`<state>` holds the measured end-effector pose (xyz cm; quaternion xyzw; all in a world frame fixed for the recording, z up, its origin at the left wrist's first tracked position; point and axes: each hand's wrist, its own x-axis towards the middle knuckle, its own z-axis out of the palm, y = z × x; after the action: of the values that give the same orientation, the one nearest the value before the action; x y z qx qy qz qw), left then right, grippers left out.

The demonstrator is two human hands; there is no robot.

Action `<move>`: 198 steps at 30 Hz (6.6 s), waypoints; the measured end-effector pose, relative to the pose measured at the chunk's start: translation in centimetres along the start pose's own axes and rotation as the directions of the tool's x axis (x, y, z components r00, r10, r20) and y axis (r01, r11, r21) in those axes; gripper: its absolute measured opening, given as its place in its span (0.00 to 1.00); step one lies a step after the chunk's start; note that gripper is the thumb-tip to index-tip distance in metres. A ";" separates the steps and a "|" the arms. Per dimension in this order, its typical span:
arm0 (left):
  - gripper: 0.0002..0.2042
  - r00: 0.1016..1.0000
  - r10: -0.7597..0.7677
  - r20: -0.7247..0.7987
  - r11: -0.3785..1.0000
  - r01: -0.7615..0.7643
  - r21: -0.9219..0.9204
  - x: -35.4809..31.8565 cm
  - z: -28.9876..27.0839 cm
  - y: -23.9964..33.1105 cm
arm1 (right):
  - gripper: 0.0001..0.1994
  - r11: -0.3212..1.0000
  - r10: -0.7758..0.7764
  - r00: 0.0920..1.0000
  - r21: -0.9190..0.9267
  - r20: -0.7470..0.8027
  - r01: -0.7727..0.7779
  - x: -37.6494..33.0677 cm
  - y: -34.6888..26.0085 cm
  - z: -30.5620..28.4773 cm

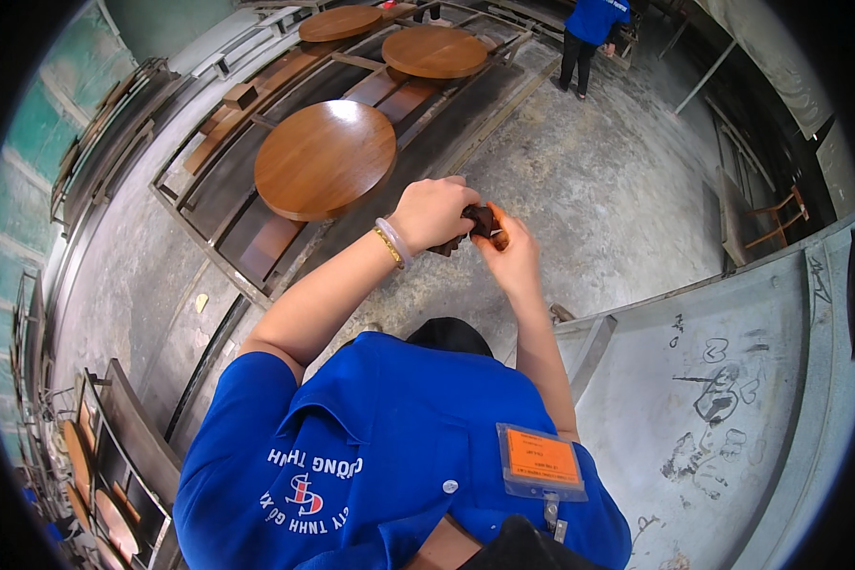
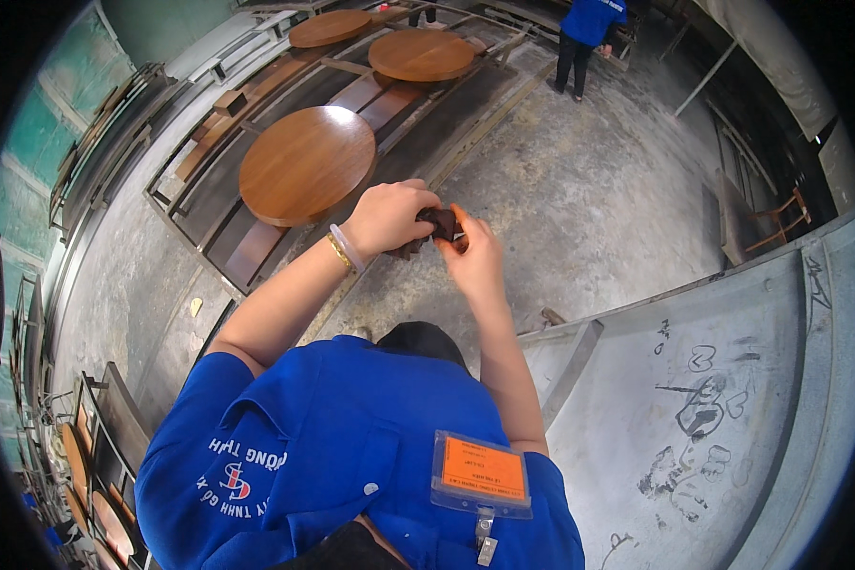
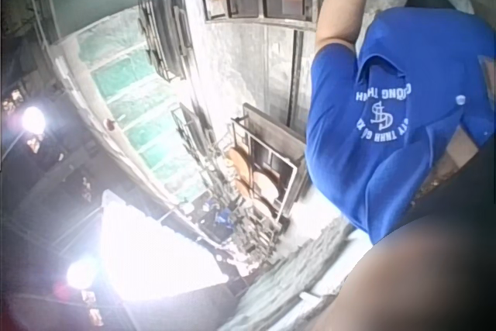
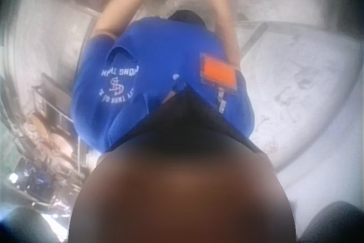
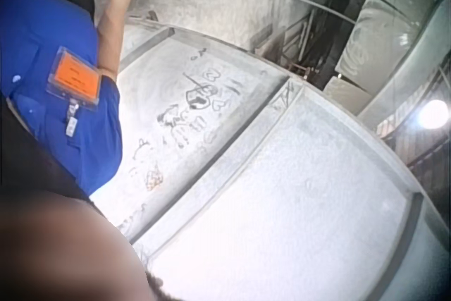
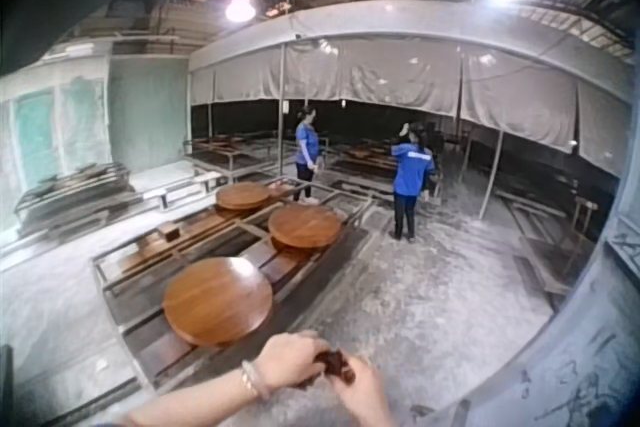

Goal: The person uses a dark cloth to wipe and polish the surfaces of several round wooden tabletops arranged on metal racks. They move from one table to the next, rubbing the cloth in circular motions across each surface.

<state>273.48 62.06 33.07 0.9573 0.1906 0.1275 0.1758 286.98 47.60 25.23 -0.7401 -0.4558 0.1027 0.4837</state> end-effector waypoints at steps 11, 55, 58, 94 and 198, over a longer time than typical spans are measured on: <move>0.17 0.999 0.031 0.013 0.976 -0.028 -0.216 0.9 -1.2 -1.8 | 0.13 0.676 0.231 0.968 0.699 0.100 -0.233 2.1 1.2 -2.2; 0.13 0.995 -0.103 0.018 0.858 0.098 -0.505 0.3 0.0 -3.0 | 0.15 0.611 0.249 0.961 0.751 0.118 -0.251 3.2 1.0 -1.1; 0.13 0.988 -0.156 -0.014 0.783 0.115 -0.612 -0.2 0.6 -3.0 | 0.16 0.543 0.252 0.964 0.813 0.082 -0.211 3.0 0.9 -0.2; 0.12 0.830 -0.302 -0.470 0.823 -0.022 -0.567 2.7 2.8 -15.0 | 0.21 0.748 0.155 0.898 0.545 0.412 -0.379 16.3 1.4 10.4; 0.23 -0.045 -0.990 0.136 -0.139 0.085 -0.987 -22.1 10.6 -33.4 | 0.22 0.720 -0.641 0.519 0.210 0.565 0.662 17.6 -8.0 53.5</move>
<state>246.29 78.90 6.71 0.2026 0.6466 0.4890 0.5494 260.53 95.48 9.49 -0.4495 -0.8290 0.1364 0.3034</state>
